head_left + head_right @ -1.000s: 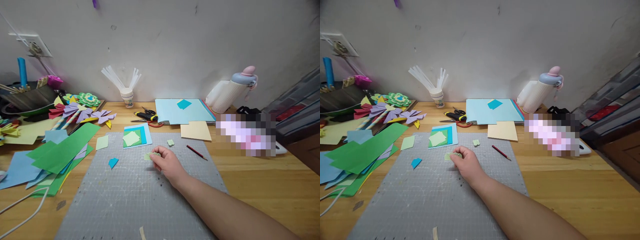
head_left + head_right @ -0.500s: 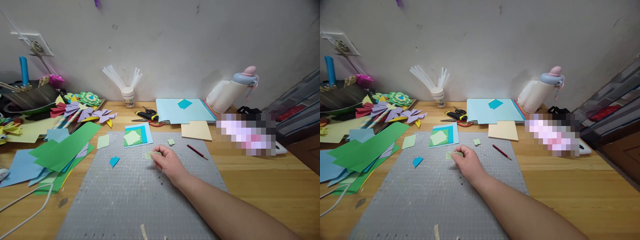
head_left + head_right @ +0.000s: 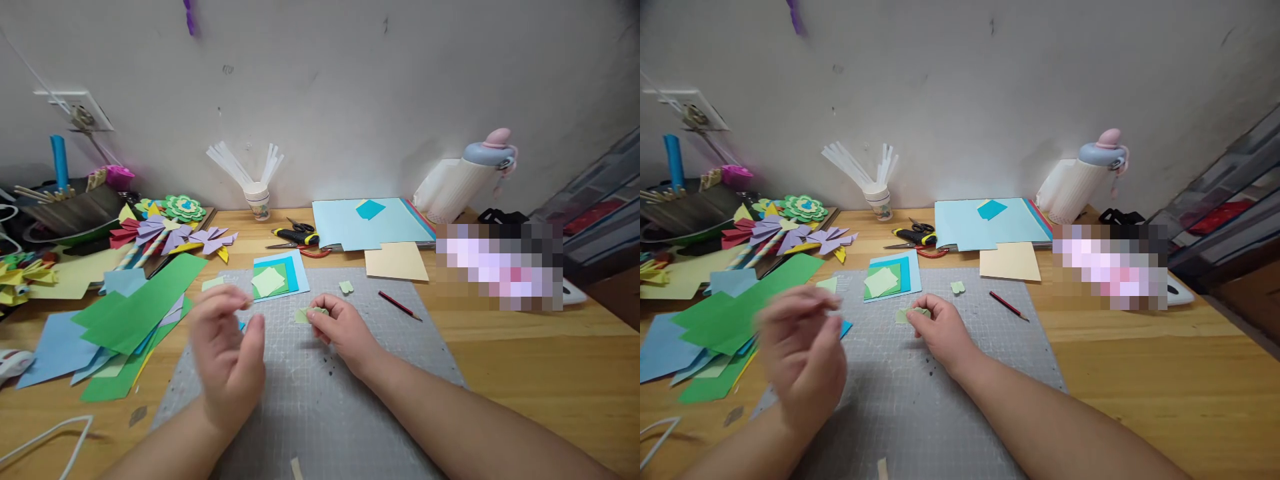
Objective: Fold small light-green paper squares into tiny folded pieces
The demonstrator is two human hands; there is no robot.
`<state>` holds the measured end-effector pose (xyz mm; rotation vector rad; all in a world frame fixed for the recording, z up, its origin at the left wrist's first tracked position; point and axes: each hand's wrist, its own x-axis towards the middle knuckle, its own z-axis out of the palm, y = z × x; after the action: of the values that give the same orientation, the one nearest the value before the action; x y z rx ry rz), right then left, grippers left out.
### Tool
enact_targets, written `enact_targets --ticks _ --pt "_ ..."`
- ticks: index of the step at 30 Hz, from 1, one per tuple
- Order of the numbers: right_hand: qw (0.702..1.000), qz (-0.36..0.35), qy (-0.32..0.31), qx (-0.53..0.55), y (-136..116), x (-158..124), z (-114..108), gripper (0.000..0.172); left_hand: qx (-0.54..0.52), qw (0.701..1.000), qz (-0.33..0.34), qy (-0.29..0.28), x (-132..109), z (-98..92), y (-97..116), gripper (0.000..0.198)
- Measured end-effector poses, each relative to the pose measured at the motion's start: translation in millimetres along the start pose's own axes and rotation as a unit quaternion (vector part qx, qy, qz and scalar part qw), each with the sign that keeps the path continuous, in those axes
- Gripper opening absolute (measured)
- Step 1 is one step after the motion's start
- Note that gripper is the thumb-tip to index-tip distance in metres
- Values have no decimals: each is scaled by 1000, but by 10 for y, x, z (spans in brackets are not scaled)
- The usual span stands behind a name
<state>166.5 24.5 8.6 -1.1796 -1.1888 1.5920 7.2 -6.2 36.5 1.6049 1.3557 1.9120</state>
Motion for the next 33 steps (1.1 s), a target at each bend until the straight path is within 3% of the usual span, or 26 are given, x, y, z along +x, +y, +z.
enact_targets --ticks 2,4,6,16,19,23,27,33 --pt "1000 -11 -7 8 11 5 -1 16 -25 991 -102 -81 13 113 -136 14" --pt "1000 -20 -13 12 28 12 -5 16 -44 950 -221 -217 25 203 -244 8" --pt "999 -25 -18 14 45 19 -11 17 -57 924 -254 -280 41 243 -299 14" --pt "998 -14 -49 47 -18 4 -13 14 -118 871 -319 -354 97 181 -399 21" --pt "999 -24 -35 34 -19 -8 -5 13 -86 903 -284 -312 88 189 -418 15" --pt "998 -55 6 29 28 -13 -5 13 17 951 -130 -280 73 177 -385 7" --pt "996 -81 8 35 50 -14 -5 11 73 957 -49 -278 43 164 -344 7" --pt "996 -82 -6 29 39 -22 4 10 69 959 -26 -273 23 155 -311 12"
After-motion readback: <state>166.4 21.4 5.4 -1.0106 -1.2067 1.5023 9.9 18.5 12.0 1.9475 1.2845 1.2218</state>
